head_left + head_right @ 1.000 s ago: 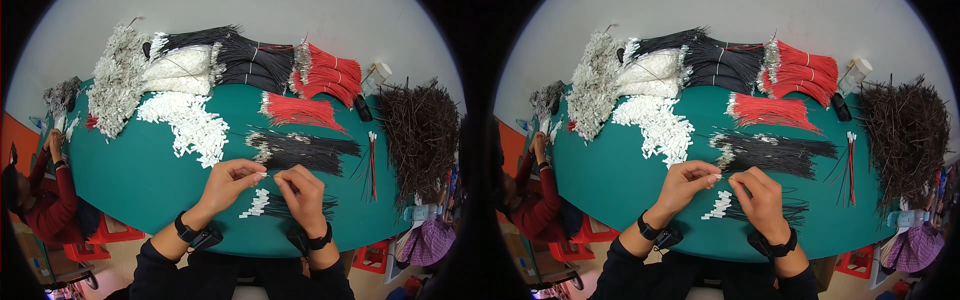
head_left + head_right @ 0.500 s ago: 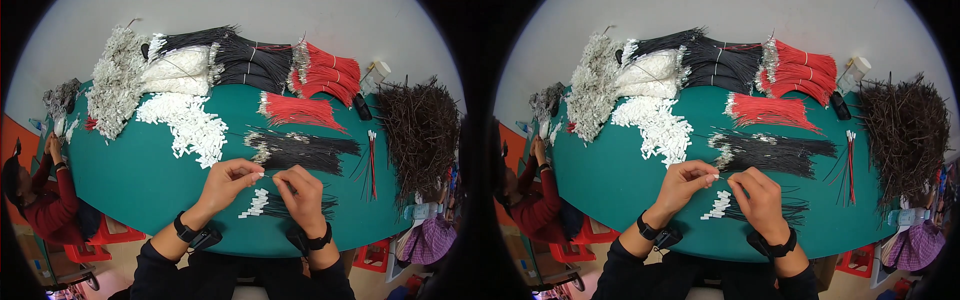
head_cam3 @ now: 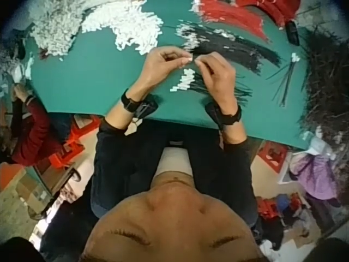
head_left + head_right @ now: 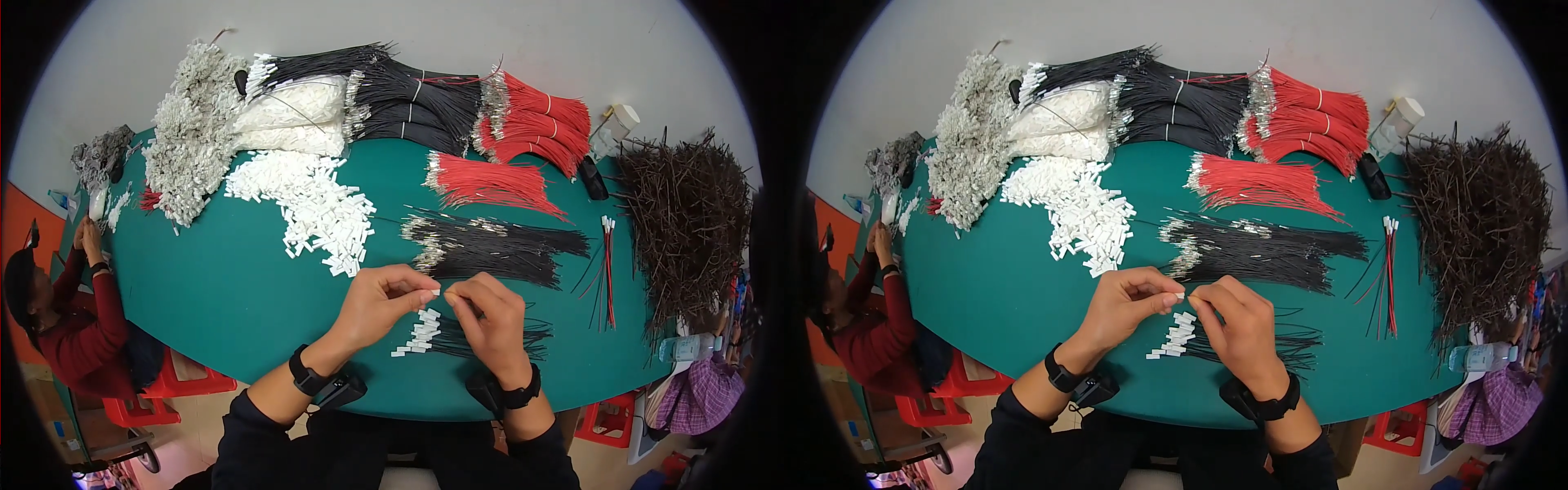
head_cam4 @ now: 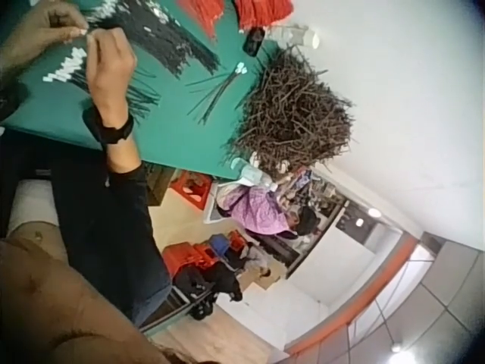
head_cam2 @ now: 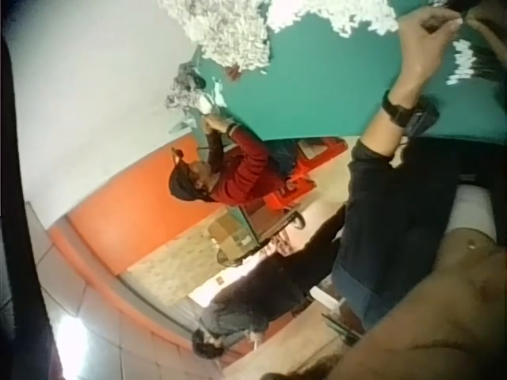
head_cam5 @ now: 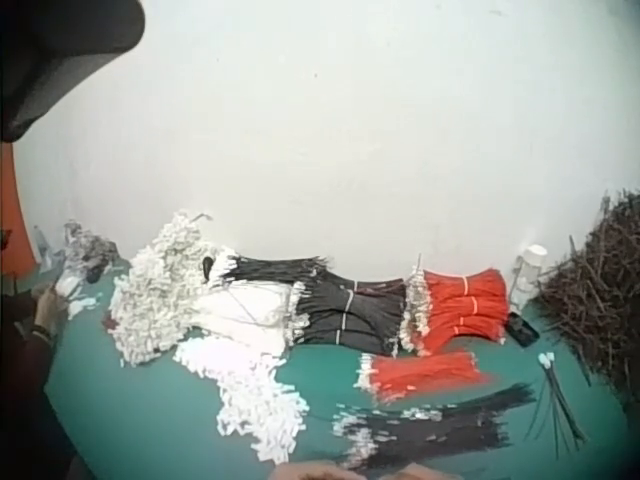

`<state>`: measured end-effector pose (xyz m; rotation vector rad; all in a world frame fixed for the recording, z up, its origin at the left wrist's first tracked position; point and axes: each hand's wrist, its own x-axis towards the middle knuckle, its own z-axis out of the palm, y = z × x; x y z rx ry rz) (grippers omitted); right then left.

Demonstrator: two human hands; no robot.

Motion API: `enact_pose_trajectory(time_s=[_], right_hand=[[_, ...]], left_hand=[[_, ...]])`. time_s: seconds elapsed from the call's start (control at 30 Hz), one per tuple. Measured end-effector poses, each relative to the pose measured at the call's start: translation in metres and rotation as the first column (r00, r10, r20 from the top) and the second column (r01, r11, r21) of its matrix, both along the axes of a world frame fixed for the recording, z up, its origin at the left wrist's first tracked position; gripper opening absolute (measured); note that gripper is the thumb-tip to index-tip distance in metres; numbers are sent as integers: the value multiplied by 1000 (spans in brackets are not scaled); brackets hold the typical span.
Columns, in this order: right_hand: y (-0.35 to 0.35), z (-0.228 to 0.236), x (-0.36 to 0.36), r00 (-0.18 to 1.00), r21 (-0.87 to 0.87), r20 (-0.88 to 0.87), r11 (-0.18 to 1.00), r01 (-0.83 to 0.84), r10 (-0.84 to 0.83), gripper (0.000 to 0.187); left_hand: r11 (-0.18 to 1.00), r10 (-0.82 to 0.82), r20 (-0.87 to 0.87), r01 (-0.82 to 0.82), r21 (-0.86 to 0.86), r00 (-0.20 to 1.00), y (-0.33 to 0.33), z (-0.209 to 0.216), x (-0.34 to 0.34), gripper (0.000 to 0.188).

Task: The person picks up a white connector and a black wire, inserts the wire into the connector, and places the assembled unit on the table, repeating this process multiple times.

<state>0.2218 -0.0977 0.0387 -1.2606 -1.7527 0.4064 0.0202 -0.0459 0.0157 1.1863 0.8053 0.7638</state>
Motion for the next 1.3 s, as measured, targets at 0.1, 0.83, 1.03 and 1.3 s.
enact_pose_trajectory(time_s=[0.1, 0.83, 1.03, 1.3], right_hand=[[0, 1, 0, 1000, -6, 8, 1000, 1, -1, 12], [-2, 1, 21, 936, -247, 343, 969, 11, 77, 12], [1, 1, 17, 948, -212, 308, 977, -10, 77, 11], [5, 22, 9, 979, 225, 194, 974, 17, -62, 17]], left_hand=[[1000, 5, -7, -4, 26, 1000, 1, 1, 1, 15], [470, 646, -549, 291, 833, 530, 91, -19, -20, 17], [414, 666, -580, 416, 810, 469, 96, -16, -17, 8], [355, 595, -501, 353, 865, 628, 46, 34, -35, 11]])
